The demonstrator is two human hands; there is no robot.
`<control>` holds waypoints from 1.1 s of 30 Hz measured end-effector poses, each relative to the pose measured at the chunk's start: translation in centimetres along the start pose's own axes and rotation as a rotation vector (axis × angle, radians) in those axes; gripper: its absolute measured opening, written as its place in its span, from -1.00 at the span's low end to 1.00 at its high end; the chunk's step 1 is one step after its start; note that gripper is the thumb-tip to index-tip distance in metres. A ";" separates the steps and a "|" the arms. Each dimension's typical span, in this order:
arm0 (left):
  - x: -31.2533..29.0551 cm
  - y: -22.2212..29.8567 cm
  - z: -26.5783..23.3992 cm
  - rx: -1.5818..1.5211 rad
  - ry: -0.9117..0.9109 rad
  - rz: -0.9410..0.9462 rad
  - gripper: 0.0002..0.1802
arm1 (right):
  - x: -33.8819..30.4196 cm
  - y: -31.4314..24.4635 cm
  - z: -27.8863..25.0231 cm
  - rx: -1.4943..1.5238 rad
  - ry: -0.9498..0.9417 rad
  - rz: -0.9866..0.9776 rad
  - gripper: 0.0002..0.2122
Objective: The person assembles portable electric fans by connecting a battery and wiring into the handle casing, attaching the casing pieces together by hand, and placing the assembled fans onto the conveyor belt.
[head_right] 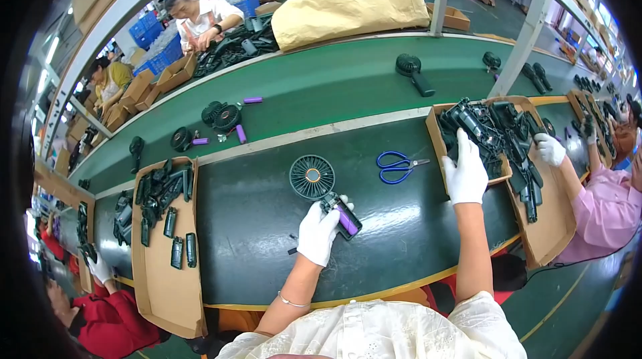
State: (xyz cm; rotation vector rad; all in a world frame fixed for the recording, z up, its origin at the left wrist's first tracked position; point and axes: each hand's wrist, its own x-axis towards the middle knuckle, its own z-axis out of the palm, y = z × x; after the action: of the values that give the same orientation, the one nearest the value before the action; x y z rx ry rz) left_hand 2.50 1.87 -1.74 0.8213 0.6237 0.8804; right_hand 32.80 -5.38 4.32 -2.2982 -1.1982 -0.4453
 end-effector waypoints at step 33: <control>-0.2 1.2 -1.3 0.175 0.163 0.172 -0.63 | -6.4 -10.3 2.1 0.322 -0.354 -0.358 -0.56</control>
State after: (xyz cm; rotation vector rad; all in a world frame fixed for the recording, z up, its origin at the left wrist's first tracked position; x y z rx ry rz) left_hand 0.94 2.62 -1.45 0.9781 0.7893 1.0676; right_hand 20.81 -3.42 2.39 -1.9370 -1.7257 0.0436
